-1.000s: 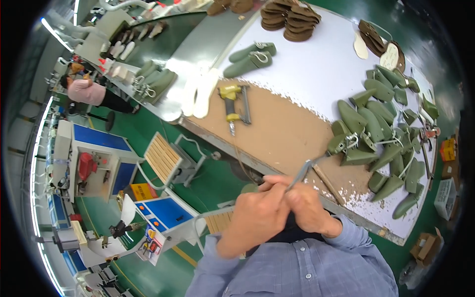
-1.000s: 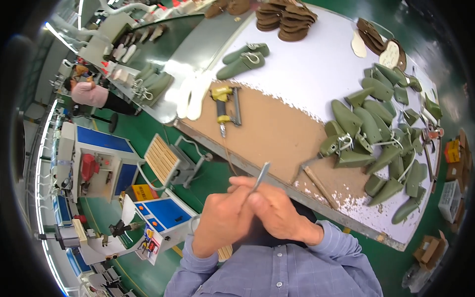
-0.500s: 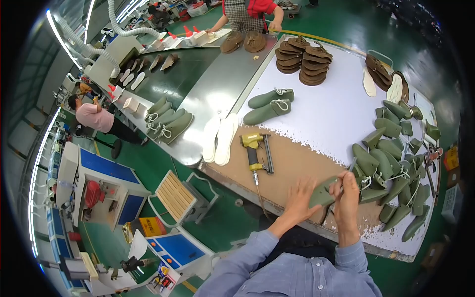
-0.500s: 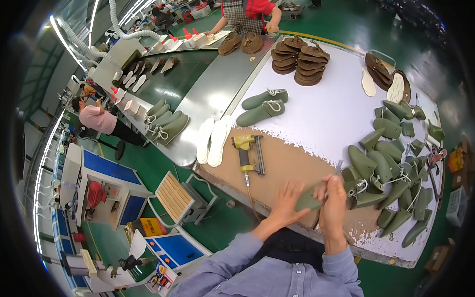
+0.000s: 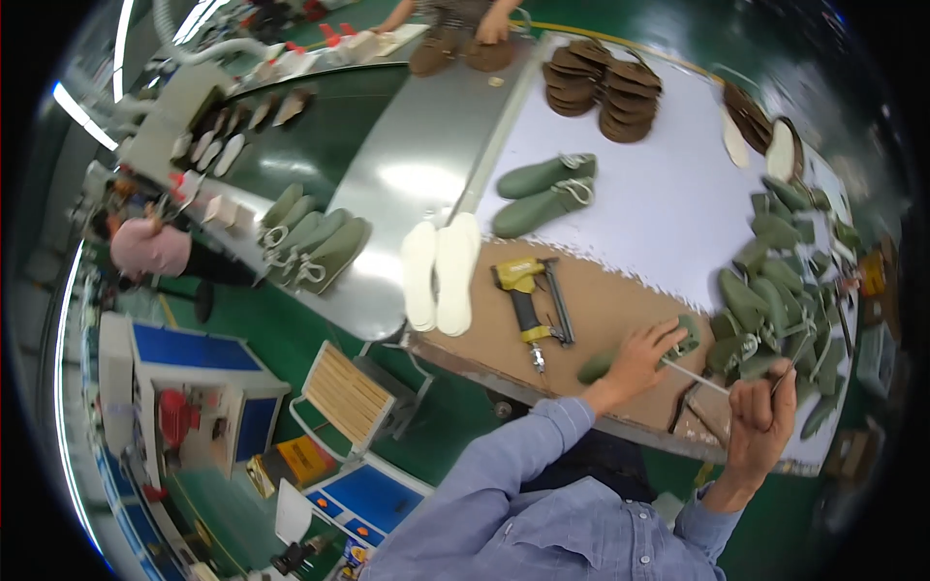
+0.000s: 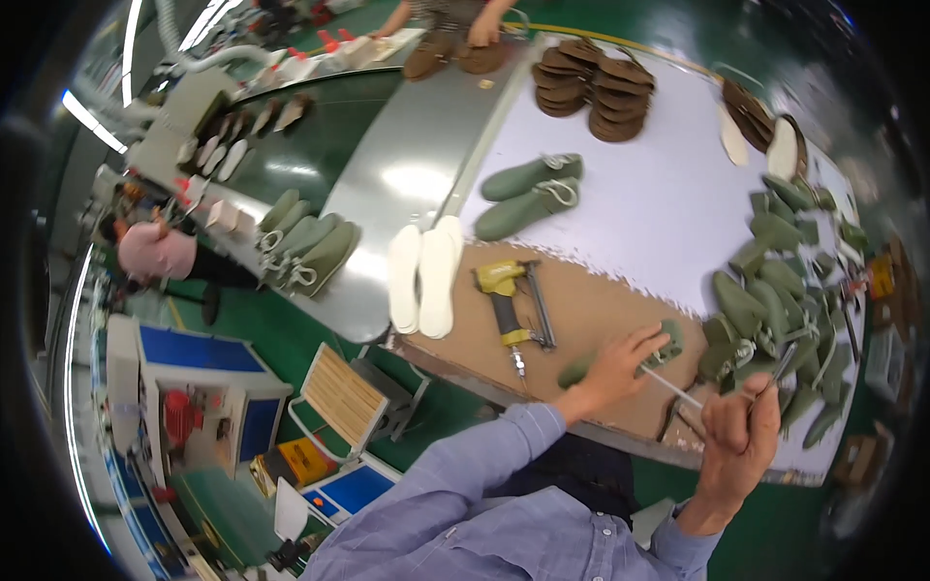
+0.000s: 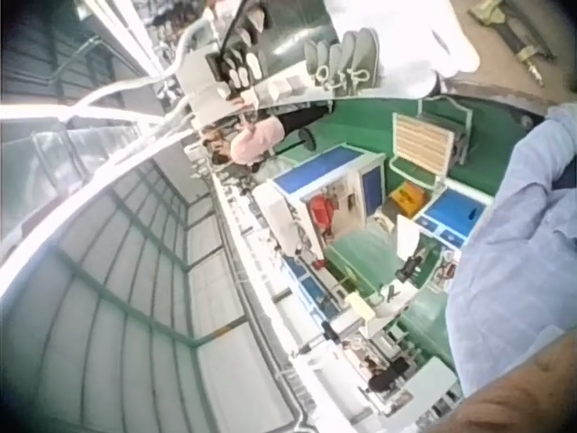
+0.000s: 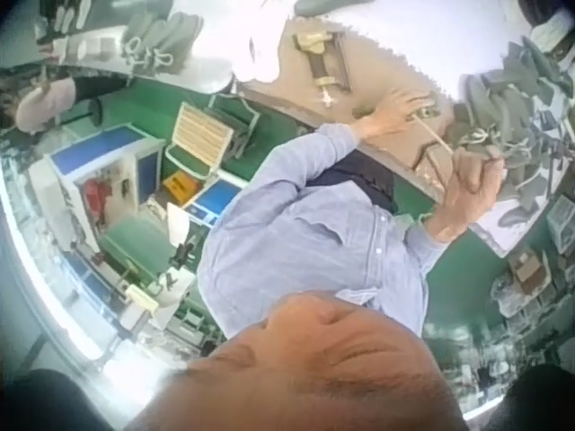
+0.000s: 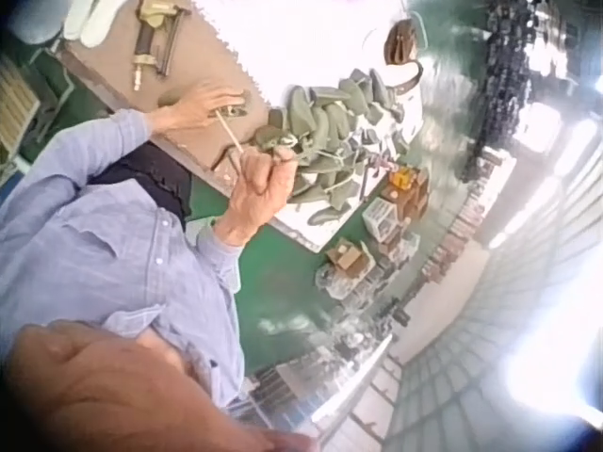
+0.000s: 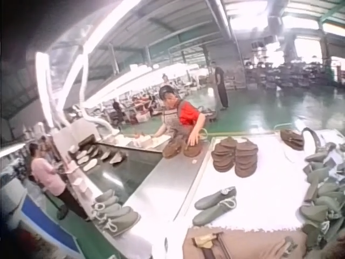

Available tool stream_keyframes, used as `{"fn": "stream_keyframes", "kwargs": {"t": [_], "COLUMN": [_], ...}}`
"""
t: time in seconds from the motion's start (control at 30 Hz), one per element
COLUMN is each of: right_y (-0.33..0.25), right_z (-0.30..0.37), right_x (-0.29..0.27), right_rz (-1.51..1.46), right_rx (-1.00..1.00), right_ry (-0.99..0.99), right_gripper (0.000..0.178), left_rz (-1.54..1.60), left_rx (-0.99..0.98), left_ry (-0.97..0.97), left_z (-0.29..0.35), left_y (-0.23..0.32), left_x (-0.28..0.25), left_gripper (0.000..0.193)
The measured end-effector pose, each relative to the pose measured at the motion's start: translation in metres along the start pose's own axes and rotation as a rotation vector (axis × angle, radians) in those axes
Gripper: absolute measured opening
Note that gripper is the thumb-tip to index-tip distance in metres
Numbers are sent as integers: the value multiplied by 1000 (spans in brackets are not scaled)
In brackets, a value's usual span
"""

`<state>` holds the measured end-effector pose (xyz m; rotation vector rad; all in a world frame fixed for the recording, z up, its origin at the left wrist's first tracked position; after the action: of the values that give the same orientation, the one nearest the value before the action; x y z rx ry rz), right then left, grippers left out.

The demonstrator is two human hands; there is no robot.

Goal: The recorder is assembling green footwear uppers onto lasts, using a hammer to secure components.

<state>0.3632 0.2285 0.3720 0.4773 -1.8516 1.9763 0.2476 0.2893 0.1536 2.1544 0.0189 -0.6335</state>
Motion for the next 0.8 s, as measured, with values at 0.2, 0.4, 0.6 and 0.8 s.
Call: {"fn": "stream_keyframes", "kwargs": {"t": [0.2,0.4,0.6,0.8], "right_y": [48,73,142,150], "right_z": [7,18,-6,-20], "right_x": [-19,-51,-93,-100], "right_rz": [516,812,1370,1359], "right_rx": [151,-44,184,280], "right_ry": [525,820,629,520], "right_gripper": [18,11,13,11], "left_rz": [-165,-124,-77,-34], "left_rx": [101,145,165,177], "left_ry": [-256,-460,-520,-513], "left_z": [-1,5,3,-2], "left_y": [-48,-66,-66,-65], "left_x": [-10,2,2,-5], "left_gripper": [40,45,50,53]}}
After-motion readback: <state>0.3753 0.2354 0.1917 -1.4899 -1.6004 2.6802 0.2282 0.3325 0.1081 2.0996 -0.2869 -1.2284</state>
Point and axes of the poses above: each hand's wrist, its own z-axis away from the middle knuckle, its own x-axis out of the palm, y = z × x, the point moved 1 cm from there along -z, towards the middle knuckle, and after that the axes turned 12 degrees about x, right-handed, at the moved point
